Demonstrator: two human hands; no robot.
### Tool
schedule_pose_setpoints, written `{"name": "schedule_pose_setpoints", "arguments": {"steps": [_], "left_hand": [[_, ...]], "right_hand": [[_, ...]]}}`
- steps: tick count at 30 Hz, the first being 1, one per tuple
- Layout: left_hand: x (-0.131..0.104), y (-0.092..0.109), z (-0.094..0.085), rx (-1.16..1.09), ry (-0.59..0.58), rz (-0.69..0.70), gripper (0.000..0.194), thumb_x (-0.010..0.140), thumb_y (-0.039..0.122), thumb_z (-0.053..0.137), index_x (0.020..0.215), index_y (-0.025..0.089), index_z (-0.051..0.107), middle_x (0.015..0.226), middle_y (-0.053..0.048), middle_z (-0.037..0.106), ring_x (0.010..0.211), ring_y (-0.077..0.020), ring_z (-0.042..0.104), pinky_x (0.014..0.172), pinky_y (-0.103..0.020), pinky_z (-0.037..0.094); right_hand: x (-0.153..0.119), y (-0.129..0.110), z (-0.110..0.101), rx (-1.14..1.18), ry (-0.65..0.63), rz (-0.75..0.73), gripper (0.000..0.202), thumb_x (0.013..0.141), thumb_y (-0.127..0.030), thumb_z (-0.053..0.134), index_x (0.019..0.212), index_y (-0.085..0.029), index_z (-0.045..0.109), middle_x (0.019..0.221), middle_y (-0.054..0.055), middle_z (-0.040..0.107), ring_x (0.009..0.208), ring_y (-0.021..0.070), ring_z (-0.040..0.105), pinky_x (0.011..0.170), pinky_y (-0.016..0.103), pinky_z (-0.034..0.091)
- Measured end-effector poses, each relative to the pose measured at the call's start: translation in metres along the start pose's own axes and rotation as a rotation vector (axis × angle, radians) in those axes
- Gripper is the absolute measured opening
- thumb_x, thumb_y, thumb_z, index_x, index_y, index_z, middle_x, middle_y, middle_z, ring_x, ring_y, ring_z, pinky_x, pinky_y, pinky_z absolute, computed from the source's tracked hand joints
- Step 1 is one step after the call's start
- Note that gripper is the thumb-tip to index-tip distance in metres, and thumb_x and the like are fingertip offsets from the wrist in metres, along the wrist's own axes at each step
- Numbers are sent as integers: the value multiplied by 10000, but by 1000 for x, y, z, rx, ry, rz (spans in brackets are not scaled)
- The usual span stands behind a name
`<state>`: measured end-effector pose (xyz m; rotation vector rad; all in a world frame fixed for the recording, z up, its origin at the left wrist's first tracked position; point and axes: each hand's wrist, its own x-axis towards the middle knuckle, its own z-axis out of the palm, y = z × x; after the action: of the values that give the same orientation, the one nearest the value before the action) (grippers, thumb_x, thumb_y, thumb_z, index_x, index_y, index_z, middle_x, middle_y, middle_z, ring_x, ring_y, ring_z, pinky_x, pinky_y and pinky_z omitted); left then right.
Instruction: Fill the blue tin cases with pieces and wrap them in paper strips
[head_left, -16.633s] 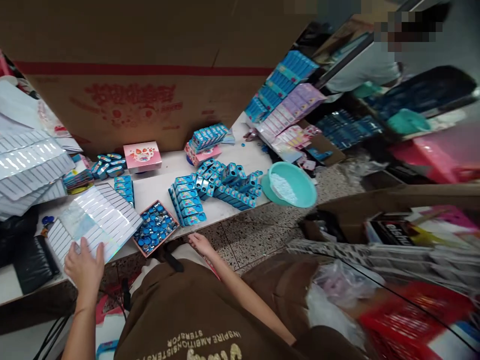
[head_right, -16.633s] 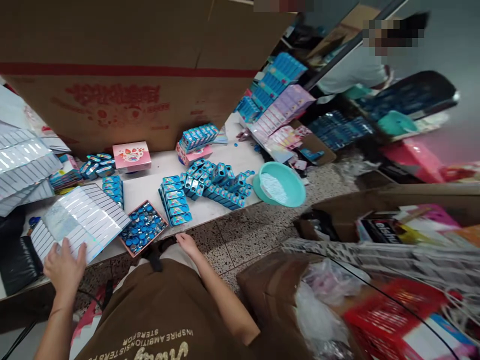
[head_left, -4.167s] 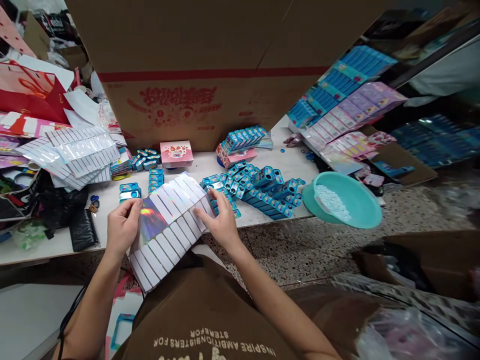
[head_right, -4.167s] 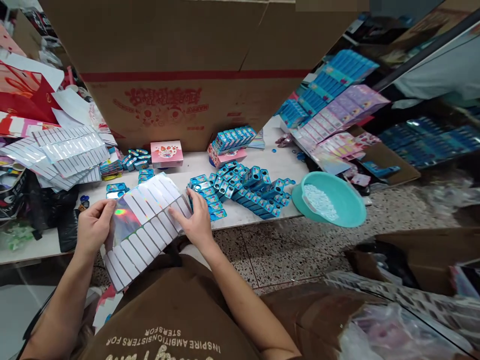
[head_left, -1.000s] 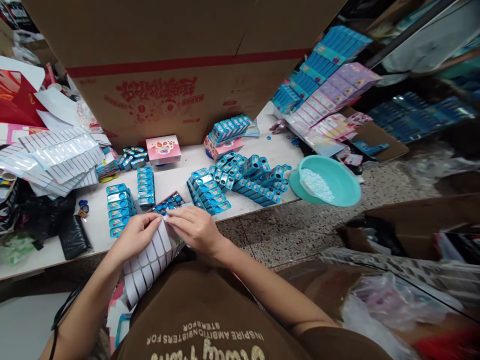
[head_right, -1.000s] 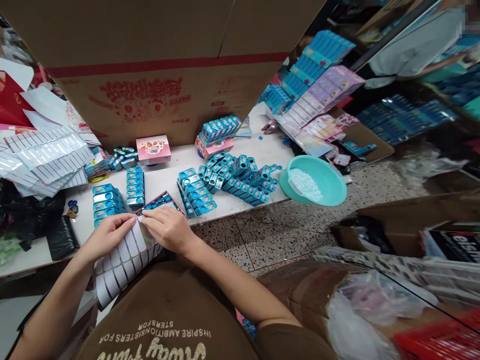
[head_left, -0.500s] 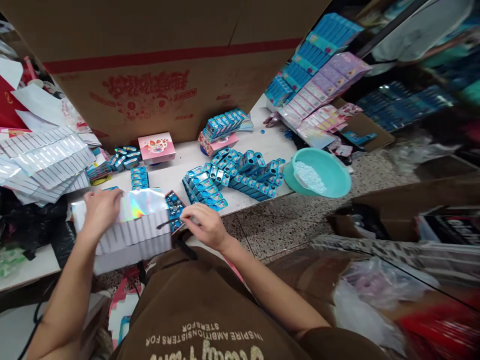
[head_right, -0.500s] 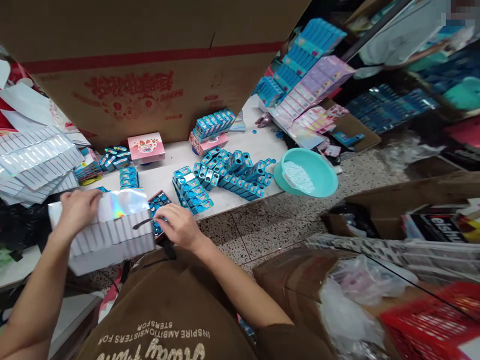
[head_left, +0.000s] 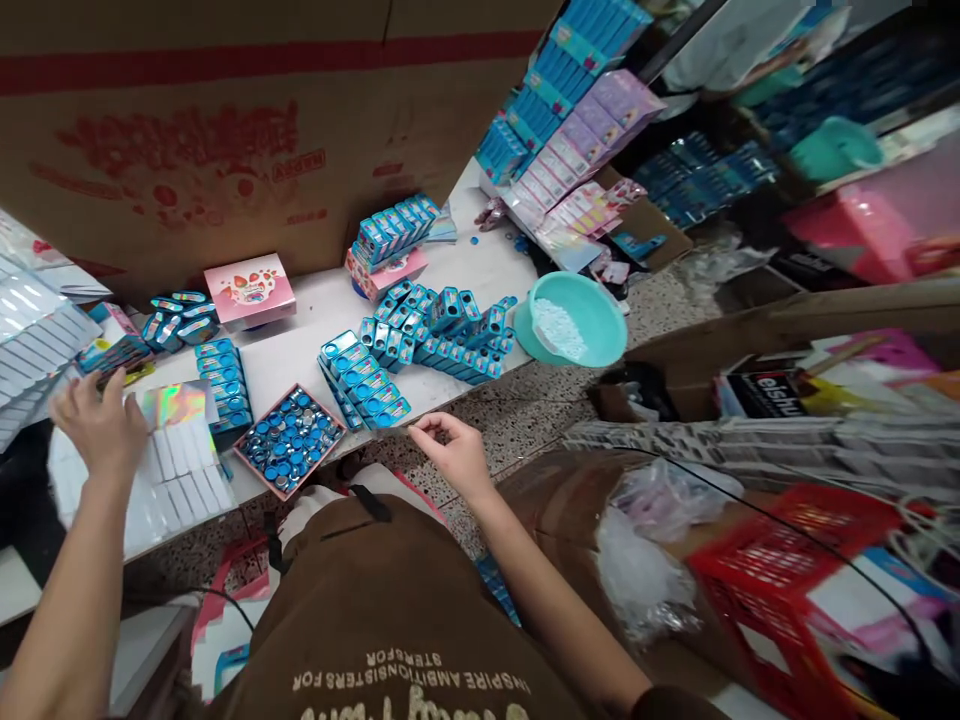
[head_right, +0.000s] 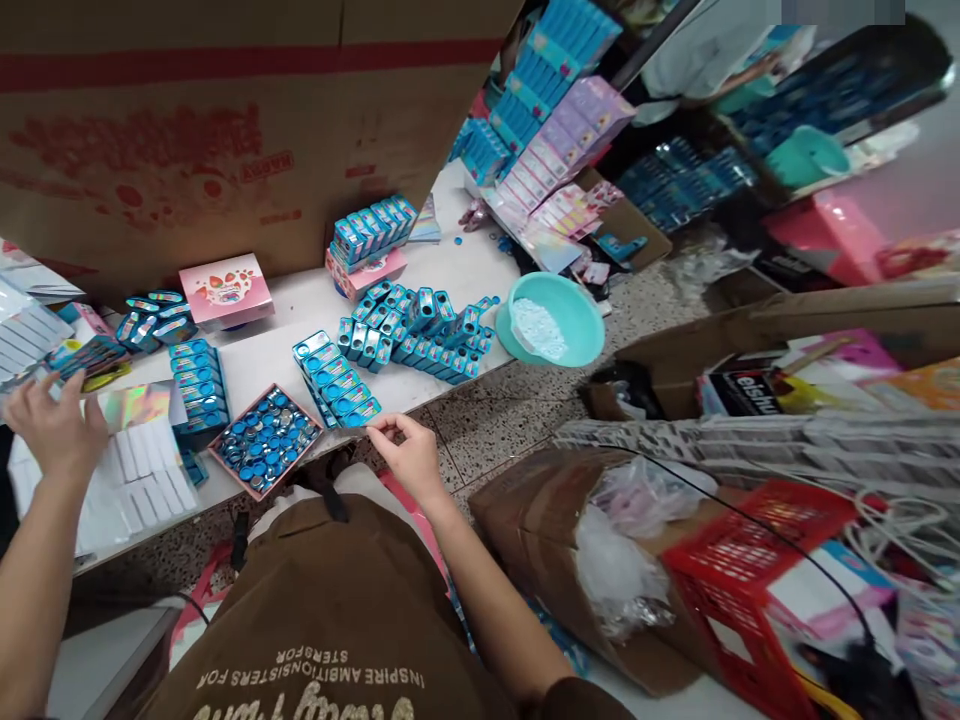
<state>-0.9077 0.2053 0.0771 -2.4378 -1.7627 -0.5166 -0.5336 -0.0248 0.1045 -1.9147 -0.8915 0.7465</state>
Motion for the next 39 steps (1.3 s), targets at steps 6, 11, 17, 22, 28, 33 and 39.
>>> {"name": "schedule_pose_setpoints", "arguments": {"steps": [6, 11, 17, 22, 28, 33, 39], "left_hand": [[-62, 181, 18, -719, -264, -207, 245, 817, 377, 542, 942, 183, 628, 988, -84, 636, 1007, -225, 546, 953, -408, 385], [-94, 268, 63, -1315, -683, -607, 387, 709, 445, 648, 987, 179, 612, 988, -82, 656, 919, -191, 603, 813, -322, 468], [-96, 284, 83, -1456, -843, -792, 364, 601, 453, 743, 795, 161, 647, 776, -34, 668, 745, -152, 610, 759, -288, 465], [-99, 286, 86, -1409, -773, -862, 358, 571, 458, 758, 742, 161, 653, 726, -18, 657, 684, -133, 586, 701, -260, 448], [-107, 283, 93, -1367, -732, -882, 357, 564, 475, 745, 707, 164, 643, 691, -11, 642, 648, -130, 567, 669, -259, 439], [-106, 281, 96, -1379, -763, -893, 365, 545, 471, 750, 707, 164, 635, 667, -4, 634, 628, -125, 560, 642, -248, 432], [-104, 278, 96, -1382, -757, -839, 332, 573, 451, 740, 705, 164, 639, 663, -4, 627, 629, -121, 559, 631, -238, 436]], "right_hand": [[29, 17, -11, 10, -148, 63, 187, 713, -344, 619, 682, -161, 631, 619, 0, 584, 567, 118, 484, 587, 242, 398], [48, 31, -16, 48, -239, 143, 193, 685, -355, 651, 669, -163, 631, 597, -1, 582, 540, 112, 470, 544, 234, 380], [65, 51, -22, 146, -323, 245, 233, 645, -394, 683, 645, -168, 628, 599, 3, 606, 520, 111, 488, 528, 238, 387], [74, 73, -14, 160, -336, 295, 264, 620, -425, 687, 638, -166, 637, 582, 5, 615, 500, 111, 493, 506, 232, 382], [75, 97, 7, 76, -259, 277, 270, 645, -429, 671, 663, -160, 657, 630, 25, 650, 524, 124, 533, 521, 231, 400], [72, 102, 15, -35, -234, 205, 245, 678, -417, 659, 674, -172, 671, 618, 14, 652, 516, 124, 532, 513, 226, 400], [71, 103, 17, -45, -204, 172, 239, 682, -407, 658, 672, -168, 671, 628, 20, 662, 527, 131, 543, 536, 234, 425]]}}
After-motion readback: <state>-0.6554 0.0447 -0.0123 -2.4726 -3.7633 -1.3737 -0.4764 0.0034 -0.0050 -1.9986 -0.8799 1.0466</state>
